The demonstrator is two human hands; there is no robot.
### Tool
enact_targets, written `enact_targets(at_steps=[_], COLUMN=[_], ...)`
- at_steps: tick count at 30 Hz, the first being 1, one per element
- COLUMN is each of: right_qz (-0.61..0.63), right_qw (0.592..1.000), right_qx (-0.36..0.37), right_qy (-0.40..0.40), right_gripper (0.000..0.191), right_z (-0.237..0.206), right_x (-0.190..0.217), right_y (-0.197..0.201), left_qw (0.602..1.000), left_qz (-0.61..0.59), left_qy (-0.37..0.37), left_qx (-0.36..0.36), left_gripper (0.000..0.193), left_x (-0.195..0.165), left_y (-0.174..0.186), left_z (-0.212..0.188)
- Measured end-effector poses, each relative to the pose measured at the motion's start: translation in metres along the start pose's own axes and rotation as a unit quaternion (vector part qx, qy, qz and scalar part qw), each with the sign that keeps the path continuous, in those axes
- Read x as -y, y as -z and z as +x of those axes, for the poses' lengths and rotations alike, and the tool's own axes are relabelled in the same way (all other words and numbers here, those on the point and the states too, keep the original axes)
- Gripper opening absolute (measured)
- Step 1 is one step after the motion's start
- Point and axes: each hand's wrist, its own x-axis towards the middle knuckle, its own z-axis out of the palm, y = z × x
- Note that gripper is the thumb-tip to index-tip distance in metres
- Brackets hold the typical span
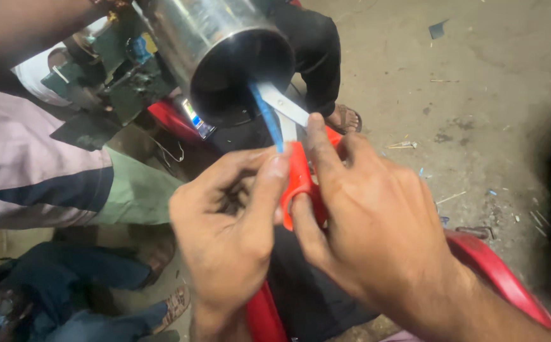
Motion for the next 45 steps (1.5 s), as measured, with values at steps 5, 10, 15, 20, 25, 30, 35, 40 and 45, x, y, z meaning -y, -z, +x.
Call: enact_targets(at_steps=[5, 10, 15, 20, 25, 30, 35, 40, 45], right_qz=[0.0, -0.017, -0.018, -0.027, -0.071, -0.038, -0.043, -0.026, -0.012], right_qw=[0.998, 0.999, 0.999, 0.999, 0.997, 0.998, 0.998, 0.998, 0.999], right_qx=[-0.055, -0.044, -0.028, -0.035, -0.025, -0.03, -0.03, -0.022, -0.049], right_qy=[0.022, -0.006, -0.02, -0.017, -0.024, -0.036, -0.035, -0.043, -0.016], right_gripper=[0.069, 0.072, 0.074, 0.075, 0.077, 0.071, 0.073, 0.074, 0.075], right_z=[0.001, 0.002, 0.001, 0.004, 0.003, 0.004, 0.008, 0.007, 0.009], right_x=[0.011, 0.021, 0.025, 0.024, 0.025, 0.026, 0.027, 0.024, 0.021], right_y=[0.001, -0.003, -0.005, -0.009, -0.013, -0.011, -0.009, -0.009, -0.012], left_qw=[0.997, 0.997, 0.998, 0.996, 0.995, 0.997, 0.996, 0.993, 0.995], left_qz=[-0.066, -0.072, -0.046, -0.075, -0.073, -0.051, -0.07, -0.102, -0.08], left_qy=[0.0, -0.001, -0.04, -0.018, -0.012, -0.032, -0.017, -0.004, 0.001], left_qx=[0.028, 0.029, 0.025, 0.041, 0.062, 0.047, 0.052, 0.059, 0.053], left_gripper=[0.011, 0.011, 0.013, 0.013, 0.014, 0.014, 0.014, 0.014, 0.013], left_x=[0.007, 0.005, 0.006, 0.009, 0.01, 0.01, 0.012, 0.011, 0.011], left_y=[0.0, 0.004, 0.006, 0.009, 0.01, 0.011, 0.011, 0.01, 0.008], left_z=[0.002, 0.002, 0.003, 0.002, 0.003, 0.002, 0.003, 0.003, 0.002])
